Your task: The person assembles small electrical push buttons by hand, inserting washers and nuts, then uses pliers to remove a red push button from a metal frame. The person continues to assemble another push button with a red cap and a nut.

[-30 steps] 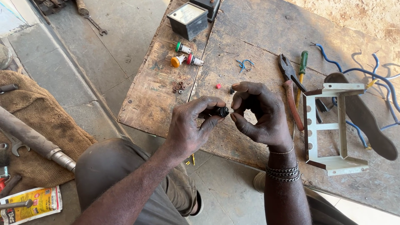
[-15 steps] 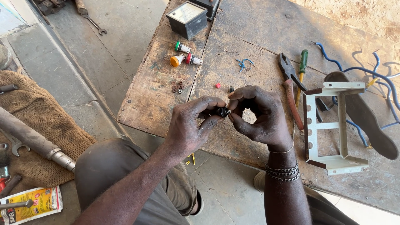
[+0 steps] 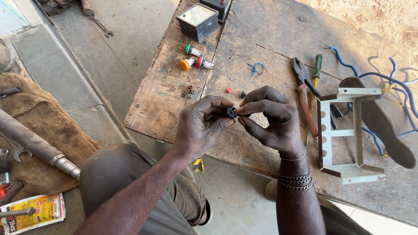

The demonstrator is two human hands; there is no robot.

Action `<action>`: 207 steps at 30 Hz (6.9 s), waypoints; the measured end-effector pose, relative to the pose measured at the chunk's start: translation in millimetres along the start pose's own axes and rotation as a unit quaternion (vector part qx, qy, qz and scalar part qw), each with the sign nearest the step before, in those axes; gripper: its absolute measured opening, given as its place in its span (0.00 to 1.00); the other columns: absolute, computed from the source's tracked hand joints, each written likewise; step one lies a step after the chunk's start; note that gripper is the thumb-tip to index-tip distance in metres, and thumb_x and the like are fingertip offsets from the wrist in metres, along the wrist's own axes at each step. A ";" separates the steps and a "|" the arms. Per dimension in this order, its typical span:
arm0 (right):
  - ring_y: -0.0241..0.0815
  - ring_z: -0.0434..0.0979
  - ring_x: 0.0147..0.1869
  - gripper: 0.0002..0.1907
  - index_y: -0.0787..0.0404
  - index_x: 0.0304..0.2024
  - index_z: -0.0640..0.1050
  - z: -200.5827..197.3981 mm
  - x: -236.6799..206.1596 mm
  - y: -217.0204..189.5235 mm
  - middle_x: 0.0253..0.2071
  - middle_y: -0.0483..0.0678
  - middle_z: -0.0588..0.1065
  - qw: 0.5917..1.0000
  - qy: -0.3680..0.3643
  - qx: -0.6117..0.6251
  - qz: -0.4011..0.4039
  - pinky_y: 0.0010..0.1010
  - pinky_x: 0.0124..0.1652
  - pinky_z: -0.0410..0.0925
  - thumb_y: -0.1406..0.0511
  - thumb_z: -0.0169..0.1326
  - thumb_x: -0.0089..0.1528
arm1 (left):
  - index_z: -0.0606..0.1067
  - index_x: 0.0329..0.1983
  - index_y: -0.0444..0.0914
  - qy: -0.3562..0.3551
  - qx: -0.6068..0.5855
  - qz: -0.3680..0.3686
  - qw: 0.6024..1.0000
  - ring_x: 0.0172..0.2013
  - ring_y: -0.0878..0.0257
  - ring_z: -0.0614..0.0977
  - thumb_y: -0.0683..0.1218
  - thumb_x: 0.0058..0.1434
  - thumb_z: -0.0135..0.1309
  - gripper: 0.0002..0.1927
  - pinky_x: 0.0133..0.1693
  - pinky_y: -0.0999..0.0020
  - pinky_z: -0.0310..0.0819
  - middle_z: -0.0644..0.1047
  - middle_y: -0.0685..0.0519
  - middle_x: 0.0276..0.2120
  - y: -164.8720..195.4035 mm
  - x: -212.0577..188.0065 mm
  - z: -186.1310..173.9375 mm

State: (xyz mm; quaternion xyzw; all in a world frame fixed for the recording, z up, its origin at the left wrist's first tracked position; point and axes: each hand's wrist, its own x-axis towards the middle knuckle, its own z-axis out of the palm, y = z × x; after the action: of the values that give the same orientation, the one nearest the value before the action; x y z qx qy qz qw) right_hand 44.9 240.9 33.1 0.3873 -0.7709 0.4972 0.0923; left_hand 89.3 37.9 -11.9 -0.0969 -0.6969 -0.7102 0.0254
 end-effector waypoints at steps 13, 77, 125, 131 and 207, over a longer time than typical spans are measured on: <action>0.42 0.80 0.44 0.12 0.58 0.47 0.84 2.9 4.1 14.0 0.46 0.49 0.79 0.950 0.037 -0.247 0.184 0.31 0.43 0.73 0.70 0.63 0.60 | 0.71 0.56 0.35 0.051 -0.109 -0.016 0.993 0.44 0.66 0.86 0.39 0.69 0.55 0.14 0.44 0.72 0.87 0.83 0.48 0.47 -9.7 5.0 -6.2; 0.45 0.81 0.38 0.06 0.59 0.43 0.84 39.8 27.3 31.0 0.37 0.50 0.79 0.958 -0.002 -0.261 0.123 0.36 0.39 0.73 0.67 0.63 0.64 | 0.74 0.54 0.35 0.057 0.048 0.020 0.997 0.46 0.68 0.86 0.39 0.63 0.62 0.17 0.47 0.73 0.84 0.84 0.50 0.43 4.3 5.0 -9.8; 0.36 0.81 0.50 0.05 0.64 0.41 0.83 25.6 -0.1 27.0 0.47 0.50 0.80 0.979 0.027 0.169 0.112 0.26 0.49 0.76 0.73 0.64 0.63 | 0.81 0.51 0.36 0.081 0.139 0.104 0.982 0.40 0.64 0.88 0.40 0.62 0.63 0.14 0.39 0.70 0.85 0.85 0.48 0.39 15.9 0.8 -11.6; 0.36 0.82 0.47 0.04 0.64 0.40 0.83 24.1 3.5 17.8 0.43 0.50 0.81 0.996 0.030 0.057 0.065 0.26 0.45 0.77 0.73 0.65 0.63 | 0.80 0.50 0.35 0.075 0.172 0.098 0.977 0.38 0.63 0.88 0.40 0.63 0.62 0.13 0.38 0.69 0.85 0.84 0.48 0.38 20.8 1.6 -12.4; 0.41 0.71 0.51 0.20 0.59 0.50 0.69 7.7 -5.8 33.1 0.51 0.50 0.69 0.781 0.090 0.581 0.212 0.32 0.50 0.67 0.79 0.53 0.58 | 0.75 0.61 0.35 -0.043 -0.325 -0.099 0.939 0.40 0.65 0.84 0.42 0.68 0.58 0.18 0.42 0.68 0.85 0.82 0.48 0.41 -4.7 8.8 -12.3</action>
State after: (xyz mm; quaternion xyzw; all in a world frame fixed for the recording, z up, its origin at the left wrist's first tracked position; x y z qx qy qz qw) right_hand 27.9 244.2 3.3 0.1477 -0.3865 0.8906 -0.1890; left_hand 78.6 26.7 -15.1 -0.0606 -0.4344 -0.8922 -0.1083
